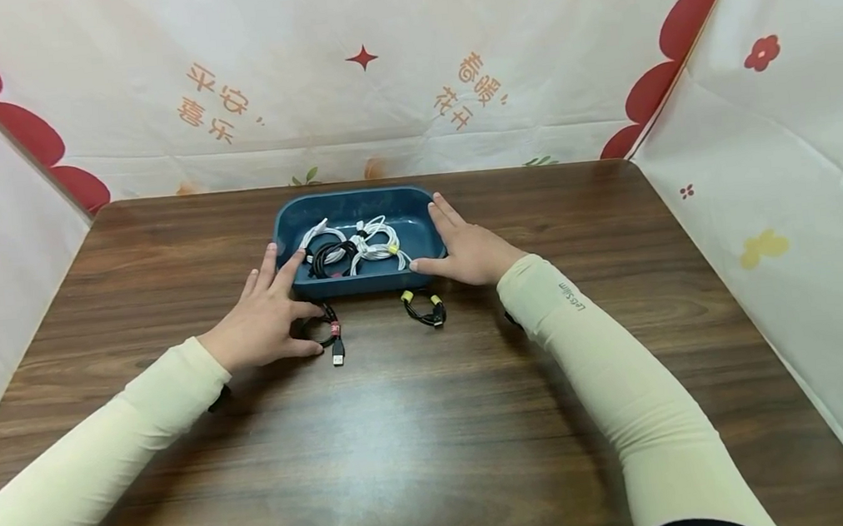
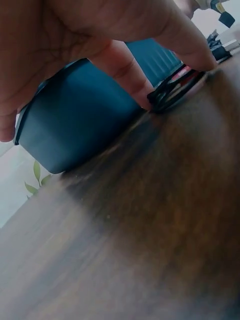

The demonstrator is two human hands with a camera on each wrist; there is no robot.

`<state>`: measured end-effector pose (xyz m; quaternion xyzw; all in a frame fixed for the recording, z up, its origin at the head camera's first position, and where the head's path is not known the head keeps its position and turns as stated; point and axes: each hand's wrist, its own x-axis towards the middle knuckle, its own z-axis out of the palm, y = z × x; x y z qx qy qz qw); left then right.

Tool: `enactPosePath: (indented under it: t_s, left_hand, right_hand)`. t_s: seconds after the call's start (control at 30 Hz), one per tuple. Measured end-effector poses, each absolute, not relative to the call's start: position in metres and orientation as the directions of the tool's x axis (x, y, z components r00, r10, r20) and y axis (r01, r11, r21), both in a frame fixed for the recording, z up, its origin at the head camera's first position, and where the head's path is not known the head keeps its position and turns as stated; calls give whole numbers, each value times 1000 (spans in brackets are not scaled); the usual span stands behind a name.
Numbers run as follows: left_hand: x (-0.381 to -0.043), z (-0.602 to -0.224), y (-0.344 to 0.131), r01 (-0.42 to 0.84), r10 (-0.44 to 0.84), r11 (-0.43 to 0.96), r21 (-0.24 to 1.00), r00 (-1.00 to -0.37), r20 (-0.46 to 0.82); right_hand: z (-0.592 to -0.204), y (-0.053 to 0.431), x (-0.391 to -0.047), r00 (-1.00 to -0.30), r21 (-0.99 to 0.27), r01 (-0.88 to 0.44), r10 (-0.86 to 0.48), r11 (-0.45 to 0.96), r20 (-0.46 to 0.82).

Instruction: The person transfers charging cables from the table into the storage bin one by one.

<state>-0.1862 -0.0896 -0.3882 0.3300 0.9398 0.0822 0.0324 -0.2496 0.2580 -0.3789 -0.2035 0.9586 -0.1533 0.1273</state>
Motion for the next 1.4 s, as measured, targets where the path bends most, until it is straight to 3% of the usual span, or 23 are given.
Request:
enactPosePath:
  t_s: [0.47, 0.83, 1.07, 1.4]
  left_hand:
    - [-187, -378, -86, 596, 625, 756, 271, -781, -26]
    - [-184, -351, -69, 694, 717, 664, 279, -697, 25]
    - [-197, -336, -62, 725, 738, 634, 267, -671, 69]
    - [-231, -319, -45, 712, 735, 651, 263, -678, 17]
  right_hand:
    - [-377, 259, -248, -883, -375, -348, -435, 859, -178]
    - [-379, 258, -247, -886, -380, -342, -429, 860, -174]
    - [-378, 258, -247, -885, -389, -343, -433, 855, -171]
    - [-376, 258, -245, -887, -383, -337, -426, 860, -177]
